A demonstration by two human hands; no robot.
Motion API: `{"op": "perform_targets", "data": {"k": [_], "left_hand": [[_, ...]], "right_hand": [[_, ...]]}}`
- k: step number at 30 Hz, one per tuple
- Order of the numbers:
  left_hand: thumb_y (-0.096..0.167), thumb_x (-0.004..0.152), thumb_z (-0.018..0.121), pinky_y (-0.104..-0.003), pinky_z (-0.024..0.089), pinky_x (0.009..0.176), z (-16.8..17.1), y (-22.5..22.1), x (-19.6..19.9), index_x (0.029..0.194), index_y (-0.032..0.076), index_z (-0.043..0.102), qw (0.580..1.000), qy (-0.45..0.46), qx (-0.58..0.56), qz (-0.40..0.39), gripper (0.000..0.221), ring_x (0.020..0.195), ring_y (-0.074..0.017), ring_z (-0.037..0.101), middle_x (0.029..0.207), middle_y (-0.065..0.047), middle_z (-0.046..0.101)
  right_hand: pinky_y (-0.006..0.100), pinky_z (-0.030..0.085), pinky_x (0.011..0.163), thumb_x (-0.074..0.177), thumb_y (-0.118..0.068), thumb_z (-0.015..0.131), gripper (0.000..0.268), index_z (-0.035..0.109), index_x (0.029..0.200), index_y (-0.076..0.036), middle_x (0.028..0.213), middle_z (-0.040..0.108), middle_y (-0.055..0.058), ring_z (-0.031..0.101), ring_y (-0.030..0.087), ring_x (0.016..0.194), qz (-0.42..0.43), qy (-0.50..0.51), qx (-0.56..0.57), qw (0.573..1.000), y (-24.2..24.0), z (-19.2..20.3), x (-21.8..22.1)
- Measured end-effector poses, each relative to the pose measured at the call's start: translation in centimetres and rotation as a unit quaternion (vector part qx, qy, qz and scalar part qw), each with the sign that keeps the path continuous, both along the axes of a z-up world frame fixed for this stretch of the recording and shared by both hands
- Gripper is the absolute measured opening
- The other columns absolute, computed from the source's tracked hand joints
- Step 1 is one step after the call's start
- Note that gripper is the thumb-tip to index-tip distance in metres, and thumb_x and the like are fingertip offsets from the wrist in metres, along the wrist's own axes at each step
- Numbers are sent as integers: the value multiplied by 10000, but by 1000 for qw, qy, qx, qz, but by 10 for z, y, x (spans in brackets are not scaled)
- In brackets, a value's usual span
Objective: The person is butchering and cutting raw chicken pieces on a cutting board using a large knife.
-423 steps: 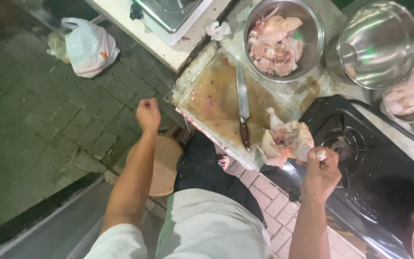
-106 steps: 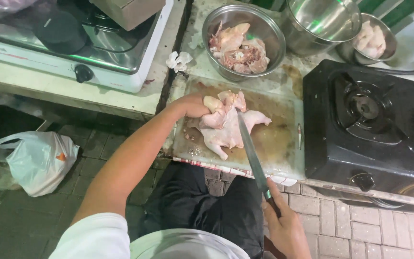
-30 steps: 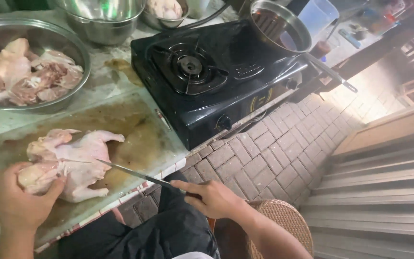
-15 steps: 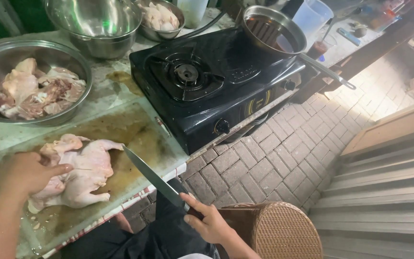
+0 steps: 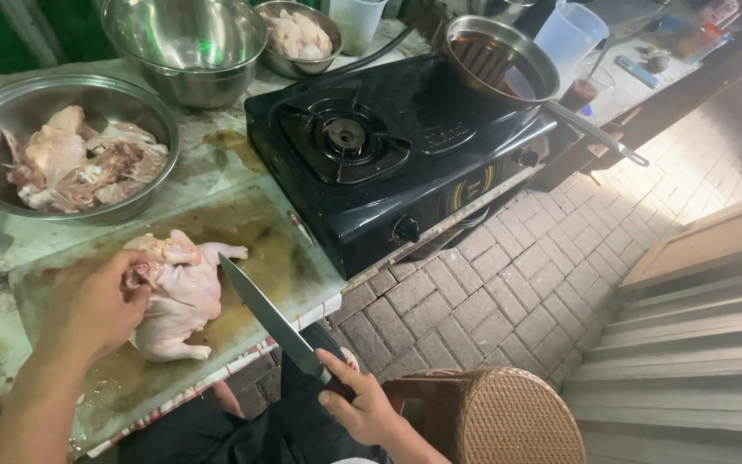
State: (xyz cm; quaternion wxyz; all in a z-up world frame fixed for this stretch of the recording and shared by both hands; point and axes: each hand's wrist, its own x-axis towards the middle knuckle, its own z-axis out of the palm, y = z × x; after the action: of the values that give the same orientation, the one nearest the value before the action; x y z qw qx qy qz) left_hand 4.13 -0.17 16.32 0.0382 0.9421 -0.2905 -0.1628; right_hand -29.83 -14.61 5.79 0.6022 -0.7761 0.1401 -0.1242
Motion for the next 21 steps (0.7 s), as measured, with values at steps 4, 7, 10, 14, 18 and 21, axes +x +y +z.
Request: {"op": "perform_targets", "data": {"k": [4,7,10,14,18,21], "left_hand": [[257,959,488,-415,352,1144,-11,-9,0,1263,310,570,999,2,-28,-36,319,837,-243,719,878,-17,782],[238,986,519,-448,337,1183,0,-22,0,1317,314,509,998,53,19,-35,340,942,-219,707,993,-7,751],[138,969,512,-427,306,1172,16,-30,-7,1364,305,476,995,79,48,-30,430,1024,-194,691,1034,5,762],[167,892,497,-397,360,1060,-37,-27,6,1268,273,540,998,-29,10,-54,393,1035,-232,671,1004,-30,751],[279,904,536,-439,316,1142,-52,-20,-2,1330,96,516,993,-114,-35,-7,463,1240,-333,567,1151,-186,701],[290,898,555,-420,340,1150,-59,-15,-8,1324,-11,540,981,-190,-47,-6,522,1180,-305,623,1068,-187,733]], "right_hand": [[295,373,536,1013,-170,564,533,412,1519,-100,662,507,5,424,115,520,-14,-17,46,999,5,-2,3],[295,355,538,1014,-175,549,535,400,1526,-120,671,477,7,411,121,517,-18,-2,57,998,7,-3,2],[286,334,514,1030,-122,540,545,366,1545,-89,632,424,-12,341,104,505,-10,-43,96,994,9,-8,-2],[292,349,520,1026,-166,553,539,387,1536,-111,654,444,1,357,121,512,-17,-23,108,994,9,-8,-4],[283,347,503,1026,-103,539,545,370,1544,-115,641,433,-3,341,115,495,-22,-49,121,991,8,-9,-5],[286,352,499,1036,-99,531,538,364,1547,-128,644,418,4,331,124,489,-21,-65,129,989,7,-13,-7]]}}
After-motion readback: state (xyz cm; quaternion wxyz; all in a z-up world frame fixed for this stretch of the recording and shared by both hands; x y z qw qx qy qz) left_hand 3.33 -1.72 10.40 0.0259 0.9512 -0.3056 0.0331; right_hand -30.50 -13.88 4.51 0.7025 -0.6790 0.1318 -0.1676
